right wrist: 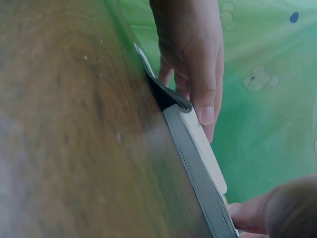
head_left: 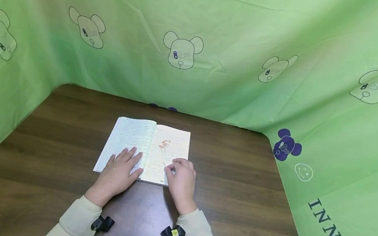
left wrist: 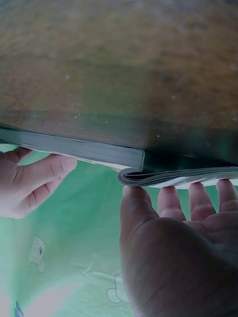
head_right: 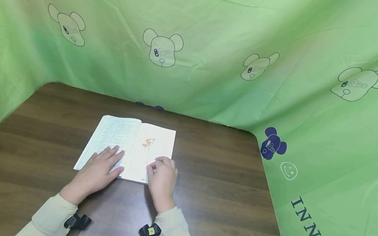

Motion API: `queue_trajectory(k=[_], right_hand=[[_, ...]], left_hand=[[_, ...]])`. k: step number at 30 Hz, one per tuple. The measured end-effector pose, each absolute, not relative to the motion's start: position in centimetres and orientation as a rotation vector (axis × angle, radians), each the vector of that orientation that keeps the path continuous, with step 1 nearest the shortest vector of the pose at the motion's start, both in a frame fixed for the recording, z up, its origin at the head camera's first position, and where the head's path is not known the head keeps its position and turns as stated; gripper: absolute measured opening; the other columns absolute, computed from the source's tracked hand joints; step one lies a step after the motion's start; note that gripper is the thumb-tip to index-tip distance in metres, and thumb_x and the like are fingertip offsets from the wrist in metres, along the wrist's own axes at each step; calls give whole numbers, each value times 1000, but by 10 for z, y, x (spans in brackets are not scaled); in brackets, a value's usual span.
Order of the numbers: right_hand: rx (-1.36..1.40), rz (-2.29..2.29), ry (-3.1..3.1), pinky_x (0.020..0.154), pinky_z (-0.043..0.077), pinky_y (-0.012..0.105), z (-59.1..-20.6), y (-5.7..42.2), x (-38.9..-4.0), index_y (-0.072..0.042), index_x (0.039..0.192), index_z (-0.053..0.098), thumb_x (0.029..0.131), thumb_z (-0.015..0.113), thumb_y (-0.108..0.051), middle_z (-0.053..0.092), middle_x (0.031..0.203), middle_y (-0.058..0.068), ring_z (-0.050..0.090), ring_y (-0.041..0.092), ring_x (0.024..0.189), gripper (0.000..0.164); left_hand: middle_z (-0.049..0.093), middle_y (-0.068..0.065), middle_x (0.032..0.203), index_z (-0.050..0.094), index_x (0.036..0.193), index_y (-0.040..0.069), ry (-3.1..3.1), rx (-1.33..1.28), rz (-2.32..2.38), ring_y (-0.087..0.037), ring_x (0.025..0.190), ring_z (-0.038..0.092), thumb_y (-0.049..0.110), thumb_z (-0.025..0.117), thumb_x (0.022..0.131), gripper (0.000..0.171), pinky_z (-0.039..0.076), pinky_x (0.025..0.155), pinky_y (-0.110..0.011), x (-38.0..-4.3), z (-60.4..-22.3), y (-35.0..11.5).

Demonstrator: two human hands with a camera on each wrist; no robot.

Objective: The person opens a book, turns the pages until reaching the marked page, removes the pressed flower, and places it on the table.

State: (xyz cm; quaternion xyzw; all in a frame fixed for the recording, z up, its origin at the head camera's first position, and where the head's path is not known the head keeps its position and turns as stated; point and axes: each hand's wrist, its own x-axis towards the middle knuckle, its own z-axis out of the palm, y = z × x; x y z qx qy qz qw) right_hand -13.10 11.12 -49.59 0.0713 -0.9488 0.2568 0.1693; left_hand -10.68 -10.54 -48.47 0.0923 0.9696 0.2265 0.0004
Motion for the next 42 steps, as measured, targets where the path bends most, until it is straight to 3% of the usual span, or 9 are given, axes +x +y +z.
queue_trajectory(k=[33,37,42], right_hand=[[176,901,-2611,91,46,44,-501,118,-132,-11,79,76,86,82,-17,74,108,1,63,25,109,11],[144,976,-2586,94,47,47,-499,119,-134,-10,79,76,86,81,-16,75,107,0,65,25,107,11],[117,1054,-2557,92,53,41,-495,122,-137,-8,77,75,85,82,-14,74,103,-1,68,22,105,12]], left_hand=[[37,-18,163,50,152,9,3025,278,712,-44,151,30,41,57,103,60,23,116,-72,-104,-482,-103],[37,-18,163,50,152,8,3021,276,718,-44,151,30,41,57,103,59,22,116,-72,-103,-481,-102],[37,-19,163,50,152,8,3021,276,714,-44,151,30,40,57,103,59,23,116,-72,-103,-480,-102]])
